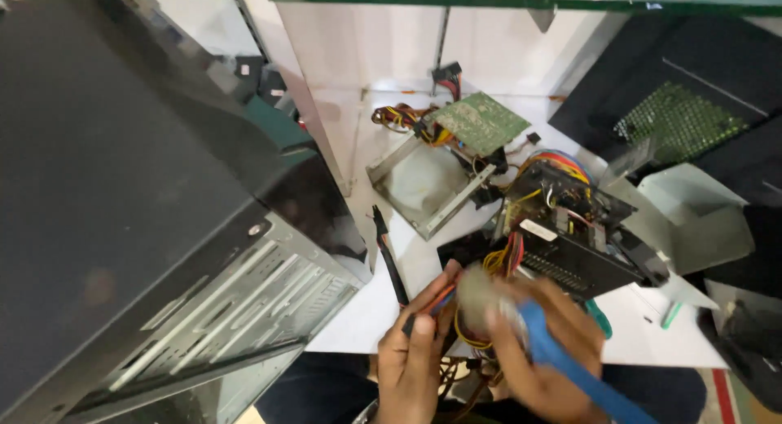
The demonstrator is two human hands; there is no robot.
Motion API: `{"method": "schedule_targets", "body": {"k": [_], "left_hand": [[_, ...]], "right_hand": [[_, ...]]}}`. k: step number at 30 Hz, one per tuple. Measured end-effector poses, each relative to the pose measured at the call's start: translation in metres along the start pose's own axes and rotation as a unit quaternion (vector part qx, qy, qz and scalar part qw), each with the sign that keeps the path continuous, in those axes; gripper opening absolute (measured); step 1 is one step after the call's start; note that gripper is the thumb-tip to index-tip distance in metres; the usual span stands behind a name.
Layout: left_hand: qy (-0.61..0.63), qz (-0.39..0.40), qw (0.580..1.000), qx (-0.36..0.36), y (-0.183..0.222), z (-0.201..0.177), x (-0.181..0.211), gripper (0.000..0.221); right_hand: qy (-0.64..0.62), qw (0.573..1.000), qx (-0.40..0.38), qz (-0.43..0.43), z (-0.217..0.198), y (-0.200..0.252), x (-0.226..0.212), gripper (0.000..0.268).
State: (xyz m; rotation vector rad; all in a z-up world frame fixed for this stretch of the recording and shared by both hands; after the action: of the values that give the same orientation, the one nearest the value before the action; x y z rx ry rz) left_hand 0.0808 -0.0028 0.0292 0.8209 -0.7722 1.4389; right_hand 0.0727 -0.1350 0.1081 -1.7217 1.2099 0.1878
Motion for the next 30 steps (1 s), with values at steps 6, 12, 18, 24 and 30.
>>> {"method": "schedule_targets", "body": {"k": [6,12,18,24,30], "left_hand": [[0.003,0.038,0.999,-0.028,0.011,0.002,-0.009,0.051],[-0.177,0.173,0.957,-0.151,0.011,0.028,0.025,0.053],[-0.157,0.093,0.972,-0.147,0.014,0.028,0.015,0.056],[-0.315,0.222,0.904,-0.183,0.018,0.036,0.031,0.052],[-0.282,0.264,0.910,-0.153,0.027,0.049,0.048,0.053]], "right_hand": [[-0.025,0.991,-0.004,-0.132,-0.016,0.003,0.000,0.013],[-0.121,0.992,-0.032,-0.013,-0.025,0.013,0.004,0.021],[-0.130,0.990,0.041,0.018,-0.036,0.020,0.002,0.018],[-0.072,0.997,0.007,0.035,-0.051,0.013,0.025,0.021],[-0.040,0.987,0.009,-0.153,-0.056,0.012,0.015,0.012]]}}
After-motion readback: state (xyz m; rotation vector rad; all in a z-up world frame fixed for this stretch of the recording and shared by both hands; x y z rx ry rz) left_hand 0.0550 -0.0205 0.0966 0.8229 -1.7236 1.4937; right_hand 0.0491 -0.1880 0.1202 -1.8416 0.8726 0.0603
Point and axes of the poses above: each hand's wrist, its own y-axis away from the middle knuckle, its own z-axis out of the palm, x = y × z, the point moved 7 cm from there along -y, towards the middle knuckle, and after that the axes turned 7 degrees about -y, right-handed, at the moved point
